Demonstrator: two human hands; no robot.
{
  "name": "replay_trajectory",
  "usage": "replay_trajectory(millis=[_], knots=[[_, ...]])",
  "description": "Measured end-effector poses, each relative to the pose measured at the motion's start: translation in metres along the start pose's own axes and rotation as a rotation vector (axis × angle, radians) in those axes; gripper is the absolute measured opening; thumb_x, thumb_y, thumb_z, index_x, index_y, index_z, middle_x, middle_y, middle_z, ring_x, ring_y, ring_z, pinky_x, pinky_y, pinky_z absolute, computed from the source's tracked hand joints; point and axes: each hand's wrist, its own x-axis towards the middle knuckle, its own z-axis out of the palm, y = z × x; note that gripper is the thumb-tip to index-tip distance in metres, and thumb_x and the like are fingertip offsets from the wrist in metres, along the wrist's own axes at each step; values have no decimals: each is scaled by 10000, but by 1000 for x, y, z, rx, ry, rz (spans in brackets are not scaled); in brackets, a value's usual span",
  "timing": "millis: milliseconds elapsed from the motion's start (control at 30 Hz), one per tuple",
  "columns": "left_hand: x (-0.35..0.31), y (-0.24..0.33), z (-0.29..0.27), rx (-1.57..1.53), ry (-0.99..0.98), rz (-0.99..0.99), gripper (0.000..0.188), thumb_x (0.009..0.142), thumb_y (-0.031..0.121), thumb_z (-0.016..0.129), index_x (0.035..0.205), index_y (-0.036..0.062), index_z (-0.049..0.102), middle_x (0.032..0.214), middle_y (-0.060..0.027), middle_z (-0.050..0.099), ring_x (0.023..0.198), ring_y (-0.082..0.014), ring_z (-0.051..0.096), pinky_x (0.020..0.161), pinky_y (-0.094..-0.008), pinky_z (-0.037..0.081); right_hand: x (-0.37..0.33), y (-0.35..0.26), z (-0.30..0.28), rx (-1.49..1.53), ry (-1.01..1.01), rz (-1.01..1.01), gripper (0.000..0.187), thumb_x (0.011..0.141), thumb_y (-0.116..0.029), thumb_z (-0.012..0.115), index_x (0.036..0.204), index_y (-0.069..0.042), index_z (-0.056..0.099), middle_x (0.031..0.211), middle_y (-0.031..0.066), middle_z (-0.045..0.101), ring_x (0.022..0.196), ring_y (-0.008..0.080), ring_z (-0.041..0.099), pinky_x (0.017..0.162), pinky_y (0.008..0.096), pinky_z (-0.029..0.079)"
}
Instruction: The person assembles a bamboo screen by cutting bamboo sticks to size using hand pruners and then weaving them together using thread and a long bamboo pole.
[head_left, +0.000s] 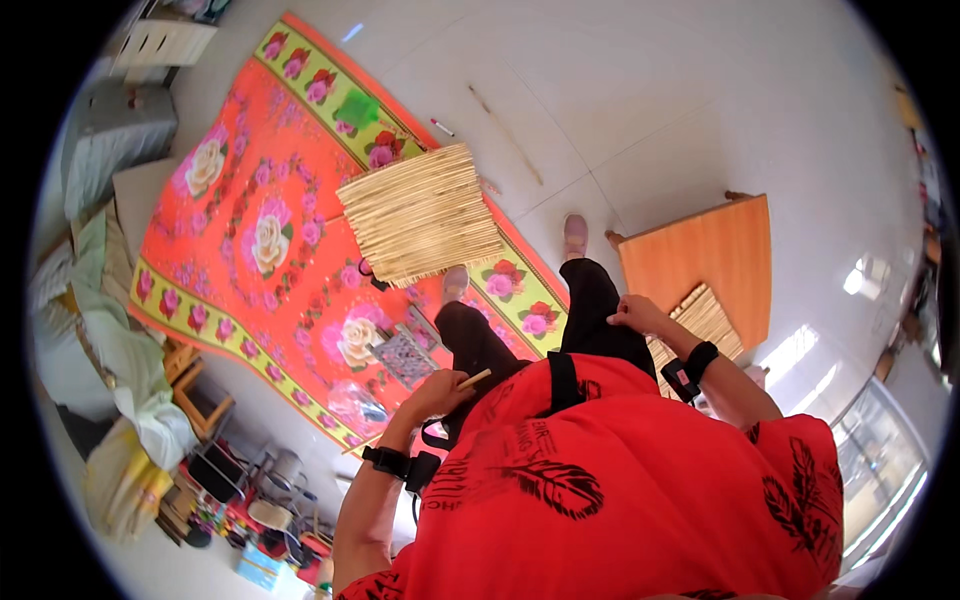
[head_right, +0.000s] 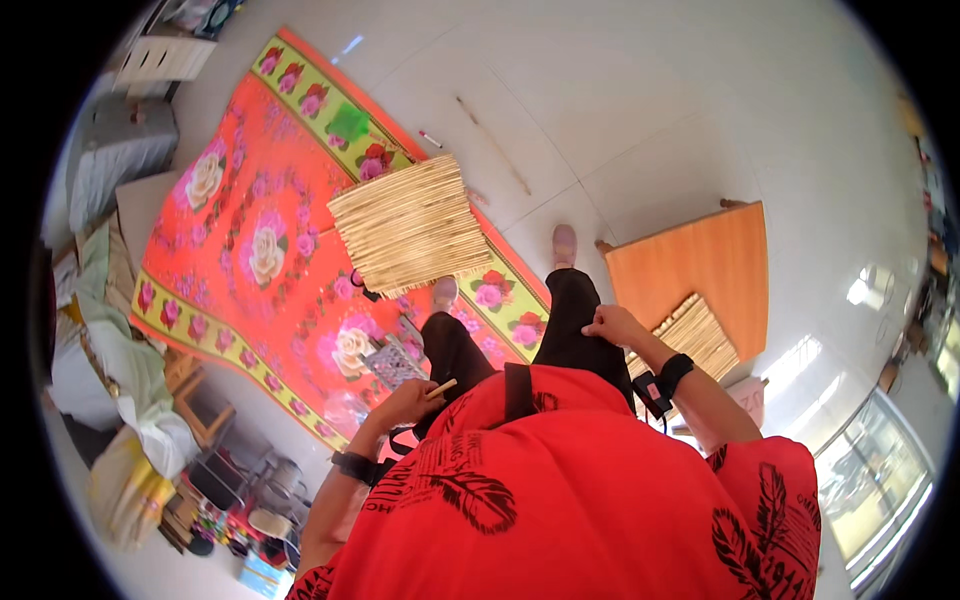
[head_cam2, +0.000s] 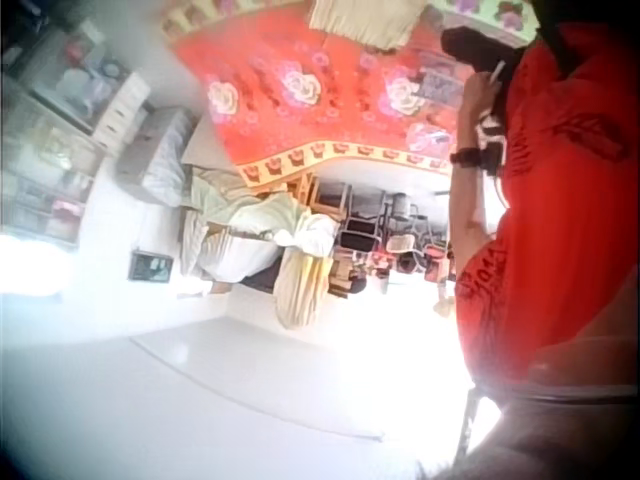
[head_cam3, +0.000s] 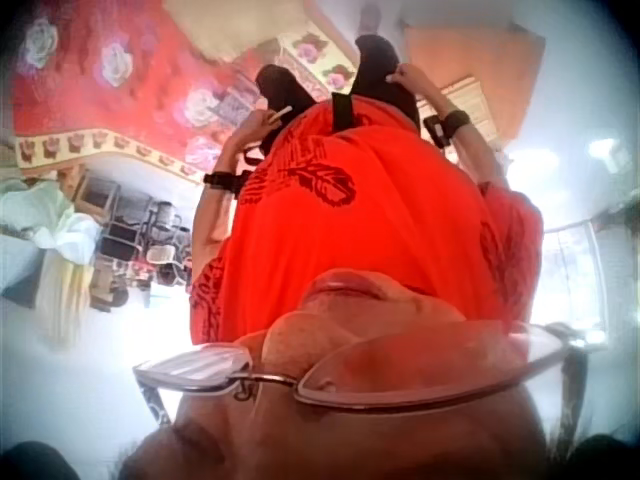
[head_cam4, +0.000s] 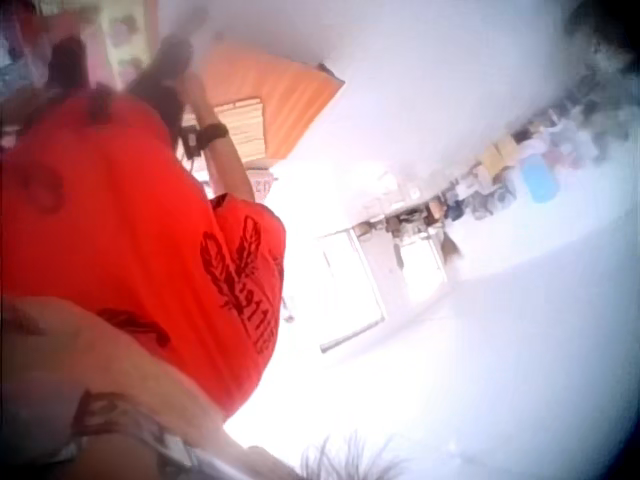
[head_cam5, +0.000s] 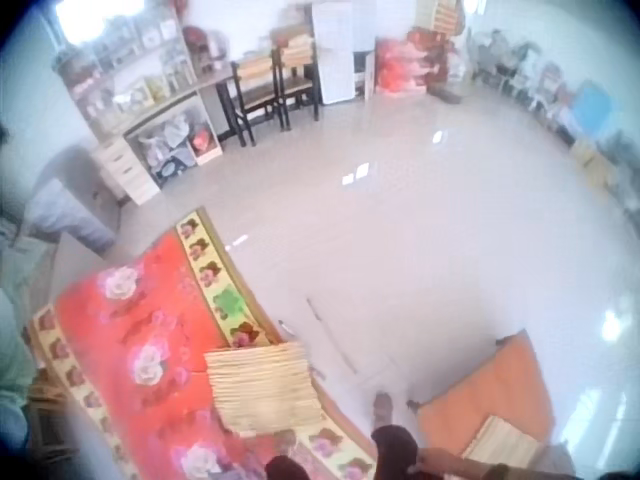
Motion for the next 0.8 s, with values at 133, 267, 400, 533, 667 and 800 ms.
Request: replay_trajectory(millis=[133,267,400,533,667,800], knots=[[-13,-66,-40,41,-75,-4,269,848,259,663,846,-7,627,647,-155,588,597,-246,571,579,-393,434,2,-21,65,116,5,76,297,770,-292,746,750,-12,651,697,108,641,620,200,612,578,344,475],[-34,-118,-63,43,-146,40,247,862,239,656,878,-6,643,648,-151,587,580,-228,542,565,-377,420,-35,-79,129,345,27,142,245,811,-237,719,742,-24,621,633,43,576,548,134,535,502,298,424],[-55,-155,-70,133,-208,81,217,870,217,648,912,5,663,672,-178,610,602,-253,586,584,-380,440,-100,-139,171,614,-42,136,236,855,-222,687,737,-46,583,624,-14,519,535,88,472,477,256,377],[-80,-166,-75,240,-299,78,205,869,217,639,878,13,656,710,-202,632,636,-313,610,599,-404,456,-153,-163,222,775,-85,183,214,877,-206,659,749,-61,567,654,-43,520,582,59,478,515,235,388],[-100,-162,-74,452,-407,51,277,914,270,612,978,11,687,646,-137,608,593,-149,548,559,-347,434,-158,-136,311,886,-136,186,145,874,-166,623,804,-39,612,687,-26,561,610,68,501,559,234,428],[-101,-168,-63,415,-521,-88,259,896,265,626,963,20,678,688,-162,622,589,-219,576,576,-374,446,-145,-118,379,915,-350,116,174,864,-177,599,800,-19,630,713,15,615,628,99,554,568,264,466]])
